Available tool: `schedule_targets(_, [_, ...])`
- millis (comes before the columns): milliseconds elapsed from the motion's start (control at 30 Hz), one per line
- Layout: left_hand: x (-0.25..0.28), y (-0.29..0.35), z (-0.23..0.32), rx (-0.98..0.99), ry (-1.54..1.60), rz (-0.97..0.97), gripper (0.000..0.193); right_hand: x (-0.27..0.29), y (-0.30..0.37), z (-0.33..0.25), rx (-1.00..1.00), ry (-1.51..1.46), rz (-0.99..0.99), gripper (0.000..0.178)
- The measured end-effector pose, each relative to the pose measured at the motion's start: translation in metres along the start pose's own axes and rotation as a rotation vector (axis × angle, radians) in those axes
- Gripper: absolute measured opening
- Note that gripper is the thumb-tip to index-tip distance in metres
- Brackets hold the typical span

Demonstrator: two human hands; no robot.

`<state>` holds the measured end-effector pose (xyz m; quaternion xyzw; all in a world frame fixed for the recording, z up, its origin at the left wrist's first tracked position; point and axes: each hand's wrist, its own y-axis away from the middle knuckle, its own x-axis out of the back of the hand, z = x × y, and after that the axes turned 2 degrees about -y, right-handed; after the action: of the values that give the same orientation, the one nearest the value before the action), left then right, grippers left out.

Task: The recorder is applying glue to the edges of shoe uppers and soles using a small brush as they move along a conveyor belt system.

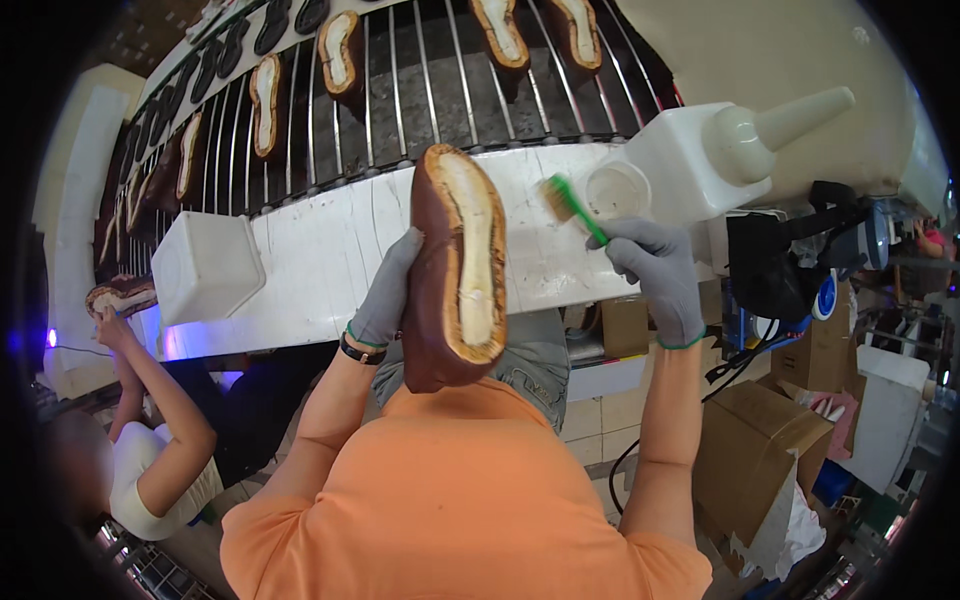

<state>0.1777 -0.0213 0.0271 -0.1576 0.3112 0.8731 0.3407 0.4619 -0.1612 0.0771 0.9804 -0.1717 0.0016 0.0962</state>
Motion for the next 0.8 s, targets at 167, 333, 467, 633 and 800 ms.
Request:
schedule_targets(167, [-0.024,0.017,0.026,-0.108,-0.090,-0.070,0.066,-0.019,0.009,-0.049,0.230,0.266,-0.273,0.030])
schedule_targets(333, [-0.030,0.026,0.038,-0.189,-0.099,-0.018,0.068,-0.033,0.013,-0.067,0.277,0.350,-0.377,0.033])
schedule_targets(467, [-0.032,0.028,0.043,-0.219,-0.134,-0.006,0.075,-0.040,0.003,-0.064,0.245,0.372,-0.274,0.028])
schedule_targets(633, [-0.032,0.034,0.046,-0.242,-0.153,-0.039,0.080,-0.048,-0.017,-0.062,0.240,0.344,-0.216,0.026])
schedule_targets(800, [-0.028,0.036,0.048,-0.276,-0.335,-0.037,0.083,-0.057,-0.036,-0.071,0.321,0.364,-0.191,0.024])
